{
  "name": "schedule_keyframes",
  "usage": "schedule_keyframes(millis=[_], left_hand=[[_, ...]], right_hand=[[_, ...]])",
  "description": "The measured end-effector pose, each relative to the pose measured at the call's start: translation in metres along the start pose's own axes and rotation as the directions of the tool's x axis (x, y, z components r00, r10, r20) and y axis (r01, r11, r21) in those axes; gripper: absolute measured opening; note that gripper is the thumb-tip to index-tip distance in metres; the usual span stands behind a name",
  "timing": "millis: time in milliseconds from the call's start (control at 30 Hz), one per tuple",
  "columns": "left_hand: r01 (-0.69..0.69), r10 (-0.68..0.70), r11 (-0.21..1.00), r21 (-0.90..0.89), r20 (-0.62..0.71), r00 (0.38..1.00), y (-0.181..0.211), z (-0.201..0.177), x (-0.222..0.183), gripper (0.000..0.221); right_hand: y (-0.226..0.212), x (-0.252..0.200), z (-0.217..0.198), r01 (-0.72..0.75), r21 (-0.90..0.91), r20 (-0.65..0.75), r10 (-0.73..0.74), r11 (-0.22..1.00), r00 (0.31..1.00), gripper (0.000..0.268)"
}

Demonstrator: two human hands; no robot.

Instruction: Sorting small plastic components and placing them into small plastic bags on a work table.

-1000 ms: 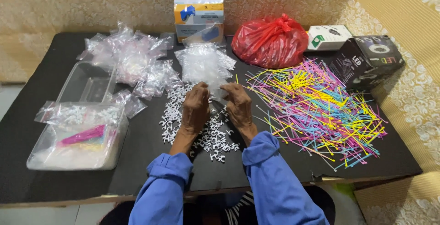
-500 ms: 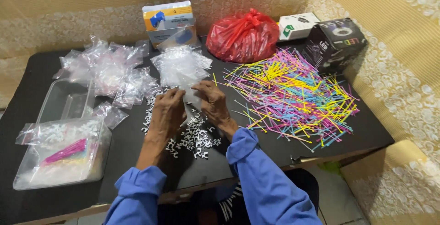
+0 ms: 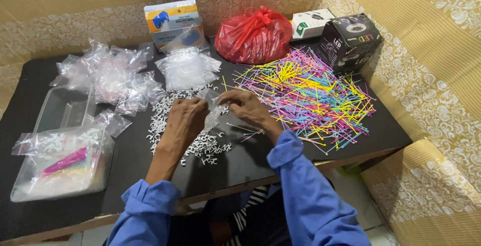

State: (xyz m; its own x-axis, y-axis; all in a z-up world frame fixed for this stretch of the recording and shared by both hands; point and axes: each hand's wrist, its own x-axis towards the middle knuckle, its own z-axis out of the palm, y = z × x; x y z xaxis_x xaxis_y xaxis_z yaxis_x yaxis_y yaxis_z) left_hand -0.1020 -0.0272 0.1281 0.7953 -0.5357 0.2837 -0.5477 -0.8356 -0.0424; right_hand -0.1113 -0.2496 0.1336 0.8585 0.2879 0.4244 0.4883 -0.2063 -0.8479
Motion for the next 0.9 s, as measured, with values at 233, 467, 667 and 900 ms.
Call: schedule_keyframes(millis=[233,467,667,900], left_hand=[[0.019,-0.020,0.998,-0.056,-0.016,1.000,0.031,-0.017,0.005,0.007],[-0.058,0.058,0.994,-0.097,0.005,0.998,0.048,-0.023,0.011,0.012],[-0.078,0.074,0.988,-0.131,-0.032,0.997,0.049,-0.018,0.010,0.014],[-0.080,0.068,0.984,-0.162,-0.079,0.995,0.047,-0.006,0.005,0.012]], right_hand=[[0.068,-0.042,-0.093,-0.057,-0.320,0.062,0.081,0.946,0.995,0.027],[0.084,-0.053,-0.110,-0.139,-0.797,0.141,0.405,0.587,0.903,0.019],[0.078,-0.062,-0.116,-0.147,-0.770,0.159,0.410,0.621,0.898,0.022],[0.068,-0.068,-0.102,-0.022,-0.747,0.329,0.398,0.665,0.856,0.027]])
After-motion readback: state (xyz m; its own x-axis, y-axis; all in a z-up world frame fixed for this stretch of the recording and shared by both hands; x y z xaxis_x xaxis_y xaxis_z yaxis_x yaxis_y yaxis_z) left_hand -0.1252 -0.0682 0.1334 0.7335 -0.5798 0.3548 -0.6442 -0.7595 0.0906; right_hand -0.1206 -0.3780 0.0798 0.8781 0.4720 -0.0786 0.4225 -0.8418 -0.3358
